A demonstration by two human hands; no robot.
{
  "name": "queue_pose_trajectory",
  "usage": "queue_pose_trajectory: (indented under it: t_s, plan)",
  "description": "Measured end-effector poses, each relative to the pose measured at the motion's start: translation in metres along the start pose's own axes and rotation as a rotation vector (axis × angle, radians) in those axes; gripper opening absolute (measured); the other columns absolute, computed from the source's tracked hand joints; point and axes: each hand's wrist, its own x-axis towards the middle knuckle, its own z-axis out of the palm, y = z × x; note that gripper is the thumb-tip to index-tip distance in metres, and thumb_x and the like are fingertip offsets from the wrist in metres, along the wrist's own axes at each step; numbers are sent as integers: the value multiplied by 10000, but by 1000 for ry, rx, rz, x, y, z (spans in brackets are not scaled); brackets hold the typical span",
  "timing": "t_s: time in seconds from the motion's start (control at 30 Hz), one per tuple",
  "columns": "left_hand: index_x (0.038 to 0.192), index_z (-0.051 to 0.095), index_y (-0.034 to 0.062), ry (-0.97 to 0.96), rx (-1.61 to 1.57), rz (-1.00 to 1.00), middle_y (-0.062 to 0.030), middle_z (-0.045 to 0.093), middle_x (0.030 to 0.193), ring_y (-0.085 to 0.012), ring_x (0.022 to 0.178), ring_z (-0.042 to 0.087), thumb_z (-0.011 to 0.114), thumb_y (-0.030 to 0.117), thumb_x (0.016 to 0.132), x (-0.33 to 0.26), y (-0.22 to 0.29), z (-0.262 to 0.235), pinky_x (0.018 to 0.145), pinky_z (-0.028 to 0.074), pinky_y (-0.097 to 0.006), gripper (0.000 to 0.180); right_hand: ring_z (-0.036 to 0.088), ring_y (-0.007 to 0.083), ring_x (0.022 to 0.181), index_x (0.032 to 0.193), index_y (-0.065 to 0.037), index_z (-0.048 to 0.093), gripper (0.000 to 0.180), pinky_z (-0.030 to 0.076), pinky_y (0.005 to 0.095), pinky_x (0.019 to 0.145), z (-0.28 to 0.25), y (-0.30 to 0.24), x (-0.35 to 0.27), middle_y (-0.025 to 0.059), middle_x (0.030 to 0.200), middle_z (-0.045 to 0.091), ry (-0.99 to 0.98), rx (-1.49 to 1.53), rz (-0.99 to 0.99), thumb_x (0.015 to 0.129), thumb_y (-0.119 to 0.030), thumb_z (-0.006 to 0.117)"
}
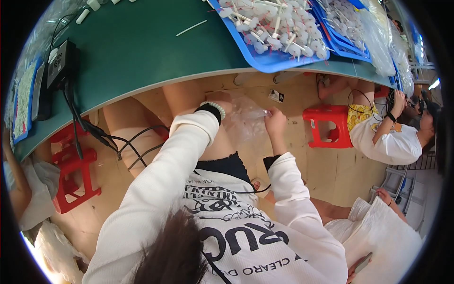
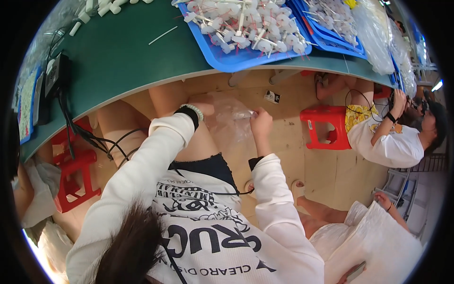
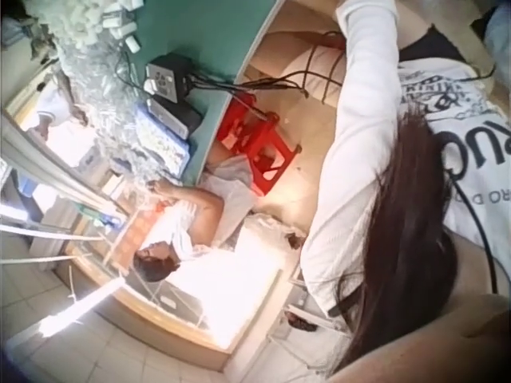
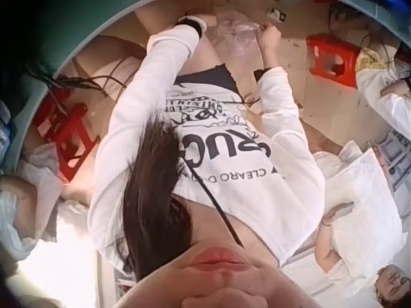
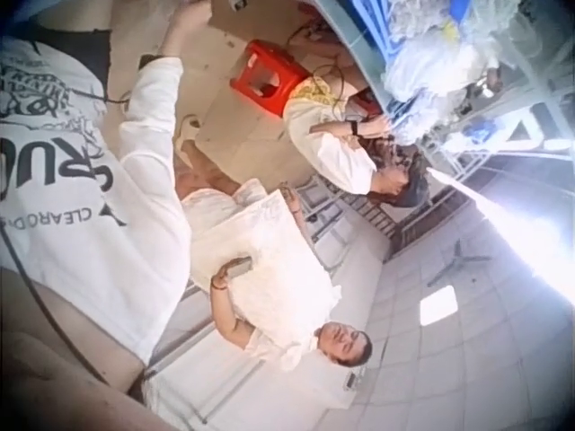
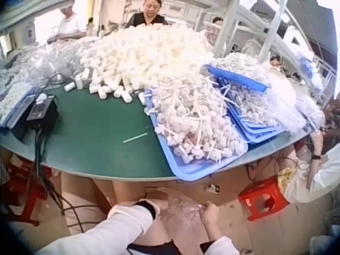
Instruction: Packaging small white components into plastic bags.
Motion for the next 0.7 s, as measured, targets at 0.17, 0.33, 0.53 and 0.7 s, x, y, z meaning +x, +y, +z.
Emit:
queue_pose_trajectory:
  t_s: [0.17, 0.33, 0.53, 0.7]
  plan:
    - [1091, 649, 104, 59, -185, 12, -85, 557, 1247, -223, 1179, 495, 543, 321, 816, 1, -3, -10, 948, 380, -347, 366, 640, 310, 845, 899, -90, 691, 194, 511, 393, 734, -22, -6, -2, 136, 864, 673, -4, 55, -1, 735, -165, 618]
    - [1190, 572, 84, 74, 63, 108, -71, 538, 1276, -216, 1170, 494, 456, 337, 879, 20, -7, -22, 968, 367, -324, 417, 645, 299, 836, 896, -100, 695, 208, 512, 385, 728, -27, -8, -3, 117, 857, 678, -35, 41, 21, 741, -216, 620]
    - [1019, 663, 77, 135, -36, 41, -151, 604, 1138, -328, 1024, 594, 467, 235, 802, 10, 1, -31, 870, 464, -417, 332, 667, 195, 637, 878, -36, 677, 188, 509, 307, 620, -23, -11, 8, 89, 693, 675, -44, 146, -113, 771, -173, 607]
    - [1002, 677, 83, 219, 35, -28, -162, 632, 1068, -316, 1019, 593, 483, 274, 801, 10, -3, -21, 896, 432, -370, 338, 644, 306, 756, 840, -76, 690, 202, 504, 377, 687, -27, -27, 14, 135, 758, 661, -208, 212, -156, 737, -231, 613]
